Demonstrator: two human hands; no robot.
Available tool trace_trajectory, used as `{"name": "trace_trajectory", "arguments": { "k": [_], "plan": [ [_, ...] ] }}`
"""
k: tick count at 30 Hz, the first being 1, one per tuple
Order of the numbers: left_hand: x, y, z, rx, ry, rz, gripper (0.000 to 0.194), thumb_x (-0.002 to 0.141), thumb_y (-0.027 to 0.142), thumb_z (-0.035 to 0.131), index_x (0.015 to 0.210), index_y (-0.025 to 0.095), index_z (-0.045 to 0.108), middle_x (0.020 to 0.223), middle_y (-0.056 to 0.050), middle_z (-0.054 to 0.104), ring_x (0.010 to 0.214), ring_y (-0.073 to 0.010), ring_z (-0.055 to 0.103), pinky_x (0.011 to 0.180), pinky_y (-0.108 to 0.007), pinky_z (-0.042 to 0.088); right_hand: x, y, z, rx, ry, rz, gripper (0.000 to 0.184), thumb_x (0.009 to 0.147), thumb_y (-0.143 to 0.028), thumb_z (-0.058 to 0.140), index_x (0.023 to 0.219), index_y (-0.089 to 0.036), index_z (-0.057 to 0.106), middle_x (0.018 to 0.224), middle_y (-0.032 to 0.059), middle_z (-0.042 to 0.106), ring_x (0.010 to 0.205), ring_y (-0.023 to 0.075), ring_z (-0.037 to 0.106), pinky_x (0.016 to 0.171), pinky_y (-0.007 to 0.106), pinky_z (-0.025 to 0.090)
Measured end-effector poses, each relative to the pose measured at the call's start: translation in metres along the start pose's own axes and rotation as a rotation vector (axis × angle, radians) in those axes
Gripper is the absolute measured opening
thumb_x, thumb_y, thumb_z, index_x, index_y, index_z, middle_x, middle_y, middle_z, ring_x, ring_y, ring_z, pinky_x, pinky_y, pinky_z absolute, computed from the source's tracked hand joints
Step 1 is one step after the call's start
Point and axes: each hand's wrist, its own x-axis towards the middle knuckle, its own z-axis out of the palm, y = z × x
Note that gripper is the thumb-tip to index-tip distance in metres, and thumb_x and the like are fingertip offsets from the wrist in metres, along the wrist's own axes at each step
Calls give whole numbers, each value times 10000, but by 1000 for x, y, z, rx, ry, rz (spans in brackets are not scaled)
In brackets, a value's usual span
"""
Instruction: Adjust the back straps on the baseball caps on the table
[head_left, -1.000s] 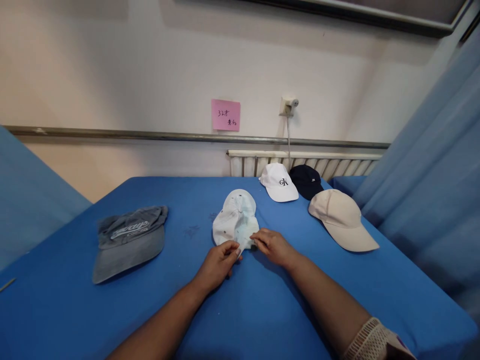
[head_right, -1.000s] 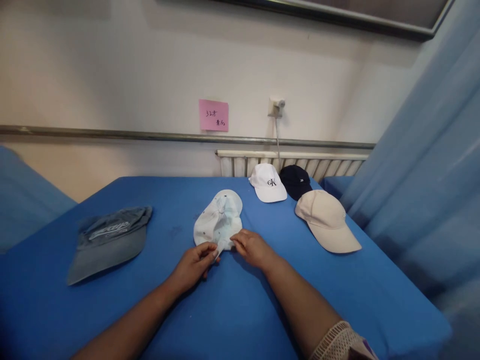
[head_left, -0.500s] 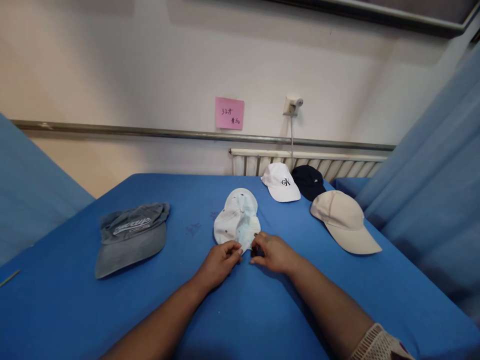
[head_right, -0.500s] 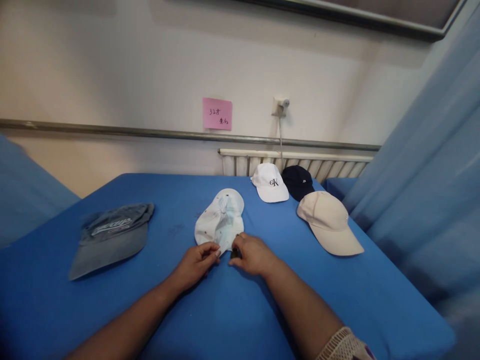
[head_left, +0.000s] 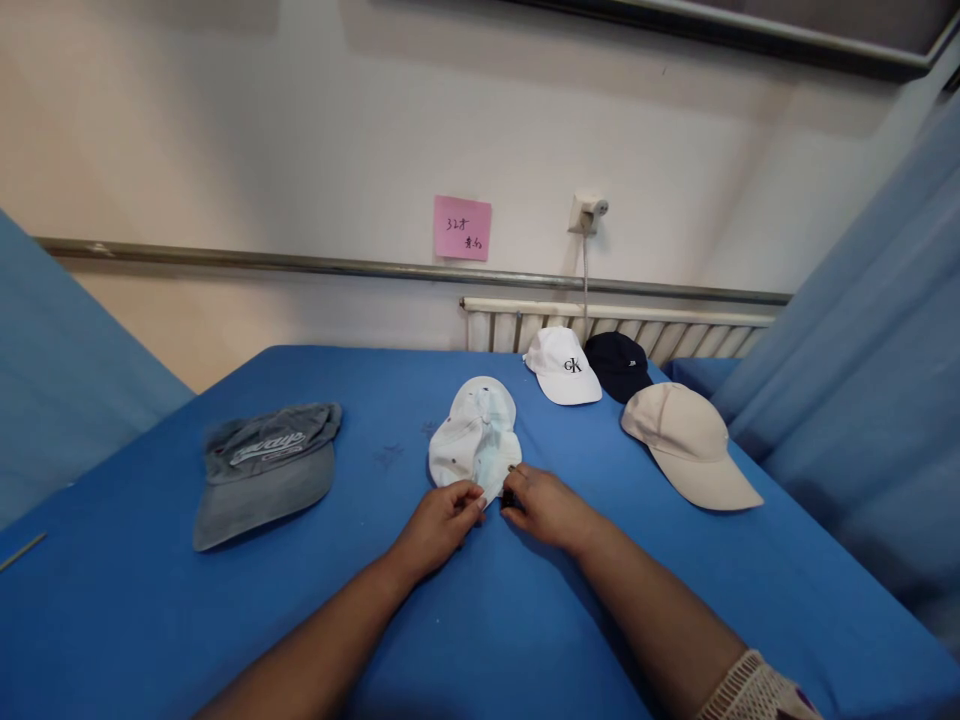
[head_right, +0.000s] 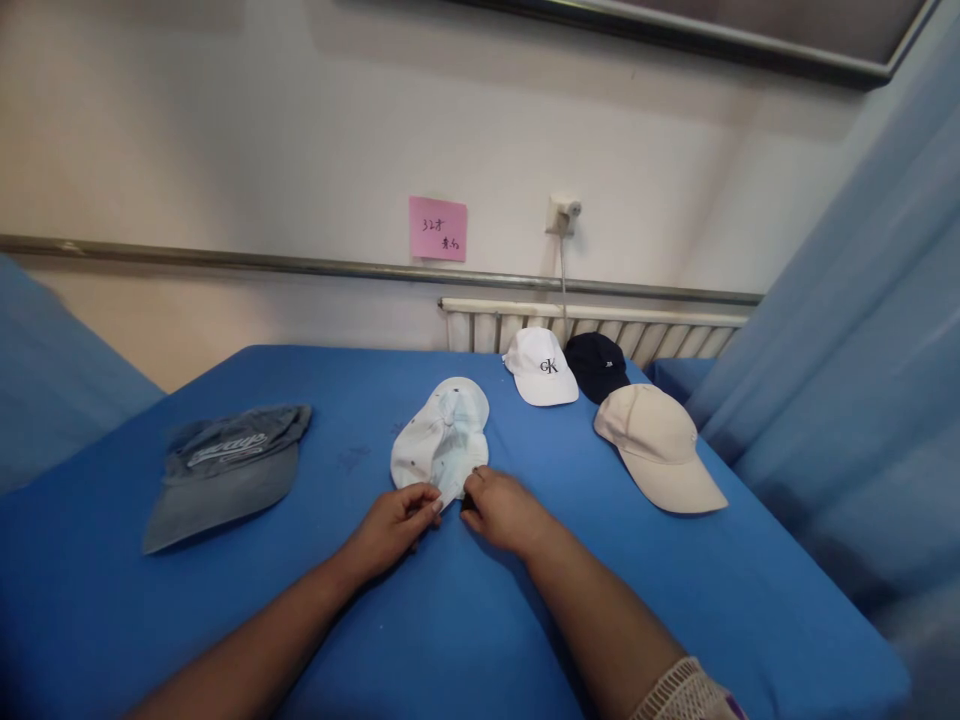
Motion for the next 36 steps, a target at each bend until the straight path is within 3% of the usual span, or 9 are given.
{"name": "trace_trajectory", "arguments": {
  "k": [2, 7, 12, 20, 29, 36],
  "plan": [
    [0, 0, 0, 0, 9, -2, 338, 824, 478, 531, 893, 155, 604, 725, 0, 631, 475, -101, 472, 463, -228, 380, 2, 1, 1, -7, 6, 2, 124, 904, -205, 543, 1005, -165, 603, 1009, 88, 646, 872, 182, 606, 774, 275, 434],
    [-1, 0, -1, 10, -6, 8, 329, 829, 470, 526, 883, 156, 608, 741, -7, 647, 488, -100, 481, 473, -225, 384, 4, 17, 6, 150, 65, 36, 184, 926, -133, 477, 1022, -183, 625, 955, 54, 674, 872, 164, 621, 791, 259, 446],
    [0, -1, -1, 6, -13, -6, 342, 829, 488, 533, 878, 157, 605, 745, -8, 645, 493, -99, 485, 480, -223, 387, -1, 22, 3, 235, 68, -82, 439, 830, -43, 545, 1229, -223, 574, 1115, 61, 606, 968, 168, 595, 854, 281, 459],
    [0, -1, -1, -4, -28, 3, 328, 836, 470, 542, 894, 156, 618, 754, -9, 642, 510, -104, 493, 486, -224, 398, 5, 13, -8, 172, -58, -122, 249, 837, -58, 540, 1020, -200, 630, 1041, 51, 569, 897, 166, 560, 818, 273, 451],
    [-1, 1, 1, -42, 0, -9, 347, 815, 483, 551, 897, 153, 617, 741, -7, 630, 503, -101, 486, 478, -227, 403, 6, 17, -9, 202, -61, -110, 309, 779, -93, 623, 1070, -188, 591, 1039, 46, 559, 855, 154, 559, 796, 270, 447],
    [0, 0, 0, -54, -15, -11, 362, 815, 498, 561, 908, 153, 610, 760, -11, 645, 512, -97, 490, 499, -228, 414, 8, 15, -8, 199, -48, -83, 170, 812, -139, 627, 974, -181, 598, 996, 45, 577, 824, 149, 562, 756, 260, 439]
  ]
}}
